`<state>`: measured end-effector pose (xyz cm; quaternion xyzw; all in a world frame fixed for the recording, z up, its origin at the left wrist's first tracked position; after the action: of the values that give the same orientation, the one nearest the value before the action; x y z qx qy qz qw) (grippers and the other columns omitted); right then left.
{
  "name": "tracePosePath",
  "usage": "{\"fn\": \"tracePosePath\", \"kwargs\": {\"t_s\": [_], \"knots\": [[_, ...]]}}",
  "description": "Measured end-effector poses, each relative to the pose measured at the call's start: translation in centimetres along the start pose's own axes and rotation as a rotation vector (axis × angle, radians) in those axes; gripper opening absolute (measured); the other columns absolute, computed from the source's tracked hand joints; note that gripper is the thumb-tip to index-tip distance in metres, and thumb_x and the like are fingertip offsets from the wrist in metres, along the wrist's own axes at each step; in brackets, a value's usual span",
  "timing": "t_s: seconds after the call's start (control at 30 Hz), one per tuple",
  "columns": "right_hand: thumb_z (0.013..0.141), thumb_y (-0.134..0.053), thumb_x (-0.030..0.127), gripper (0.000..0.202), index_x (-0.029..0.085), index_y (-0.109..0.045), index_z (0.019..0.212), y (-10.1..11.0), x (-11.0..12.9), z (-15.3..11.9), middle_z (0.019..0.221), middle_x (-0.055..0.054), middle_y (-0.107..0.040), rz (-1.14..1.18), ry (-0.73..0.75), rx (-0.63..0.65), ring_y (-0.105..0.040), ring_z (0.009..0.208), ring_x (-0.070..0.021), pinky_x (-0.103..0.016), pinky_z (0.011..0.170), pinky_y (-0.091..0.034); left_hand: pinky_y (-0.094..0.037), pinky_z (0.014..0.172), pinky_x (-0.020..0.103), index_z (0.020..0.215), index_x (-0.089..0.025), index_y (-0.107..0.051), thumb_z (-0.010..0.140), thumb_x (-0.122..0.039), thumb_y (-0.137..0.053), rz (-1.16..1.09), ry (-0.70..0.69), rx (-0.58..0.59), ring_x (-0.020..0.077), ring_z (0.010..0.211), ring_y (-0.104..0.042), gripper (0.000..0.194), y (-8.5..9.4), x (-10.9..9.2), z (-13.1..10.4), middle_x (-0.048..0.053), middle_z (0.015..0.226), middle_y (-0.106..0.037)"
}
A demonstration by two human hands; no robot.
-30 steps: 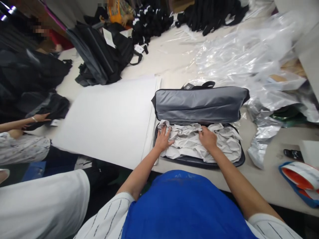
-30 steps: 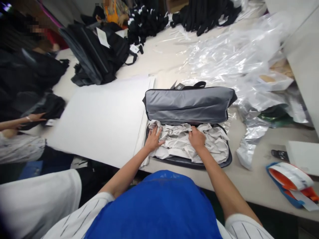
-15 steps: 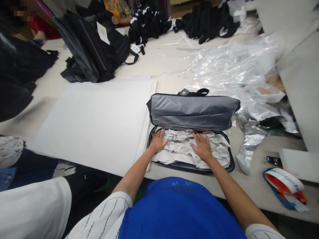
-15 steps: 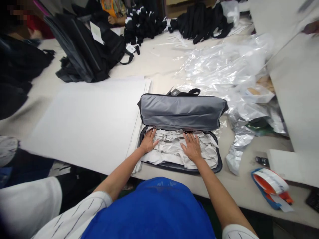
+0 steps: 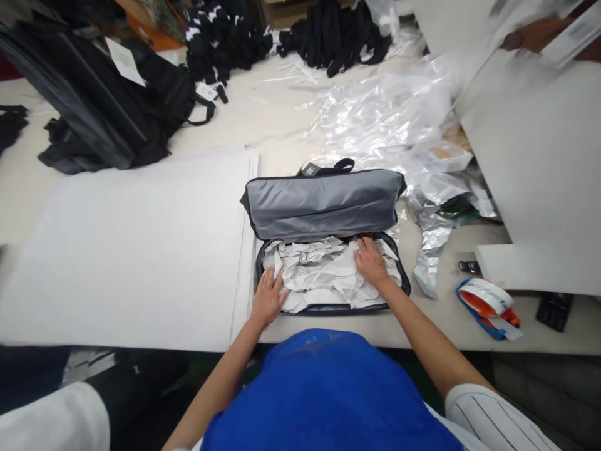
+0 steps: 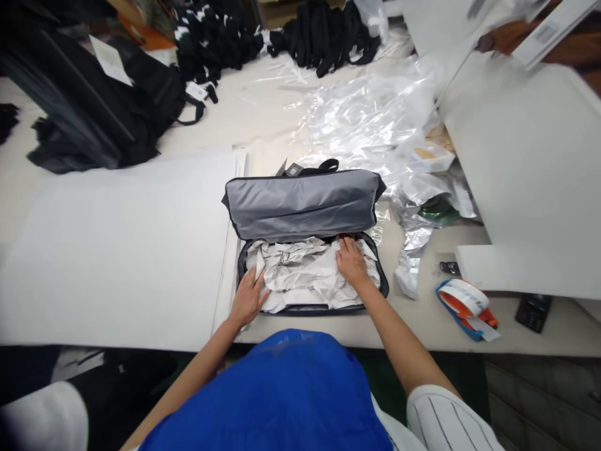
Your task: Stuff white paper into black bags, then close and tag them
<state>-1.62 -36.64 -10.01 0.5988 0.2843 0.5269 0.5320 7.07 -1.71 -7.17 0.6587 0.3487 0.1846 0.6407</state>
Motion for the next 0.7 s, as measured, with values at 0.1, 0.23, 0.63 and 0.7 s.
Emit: {"fn": "tracePosePath", "kwargs": {"t_s": [0.1, 0.23, 0.63, 0.7], "knots": [[0.095, -0.037, 0.024, 0.047, 0.0, -0.05, 0.134, -1.3, 0.3, 0.4, 0.139, -0.023, -0.046, -0.005, -0.055, -0.013, -0.036, 0.133, -0.0358, -0.051, 0.112, -0.032, -0.024, 0.119, 0.053, 0.15, -0.01, -0.031, 0.092, -0.039, -0.052, 0.006, 0.065, 0.064, 0.036, 0.148, -0.02, 0.068, -0.9, 0.0, 0.9, 0.023, 0.159, -0.023], [0.093, -0.044, 0.03, 0.045, 0.004, -0.057, 0.128, 0.3, 0.0, 0.2, 0.135, -0.022, -0.05, 0.141, -0.001, 0.006, -0.043, 0.127, -0.0337, -0.048, 0.109, -0.037, -0.024, 0.118, 0.054, 0.149, -0.011, -0.033, 0.092, -0.039, -0.052, -0.066, 0.066, 0.115, 0.0348, 0.148, -0.021, 0.066, -0.5, 0.6, 1.4, 0.022, 0.158, -0.025], [0.079, -0.079, 0.035, 0.045, 0.021, -0.064, 0.118, 4.1, 8.1, -5.5, 0.115, -0.008, -0.06, 0.357, 0.243, 0.344, -0.053, 0.102, -0.0268, -0.038, 0.09, -0.046, -0.014, 0.115, 0.067, 0.143, -0.011, -0.037, 0.068, -0.073, -0.067, -0.167, 0.245, 0.186, 0.0395, 0.149, -0.014, 0.102, 1.7, -3.5, -0.6, 0.027, 0.158, -0.02], [0.078, -0.08, 0.029, 0.037, 0.021, -0.066, 0.111, 2.6, 9.5, -5.4, 0.109, -0.008, -0.059, 0.228, 0.257, 0.366, -0.052, 0.099, -0.0271, -0.037, 0.086, -0.046, -0.012, 0.115, 0.068, 0.141, -0.006, -0.037, 0.066, -0.068, -0.072, -0.093, 0.31, 0.146, 0.0411, 0.148, -0.015, 0.103, 1.2, -5.2, 0.2, 0.03, 0.156, -0.021]]}}
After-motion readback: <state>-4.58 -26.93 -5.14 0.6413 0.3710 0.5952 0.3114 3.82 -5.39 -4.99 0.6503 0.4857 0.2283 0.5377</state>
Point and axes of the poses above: each hand's wrist, its own z-axis towards the middle knuckle, its own y-axis out of the back of the hand, x = y × z, the point moved 2 cm from there along z, towards the middle knuckle
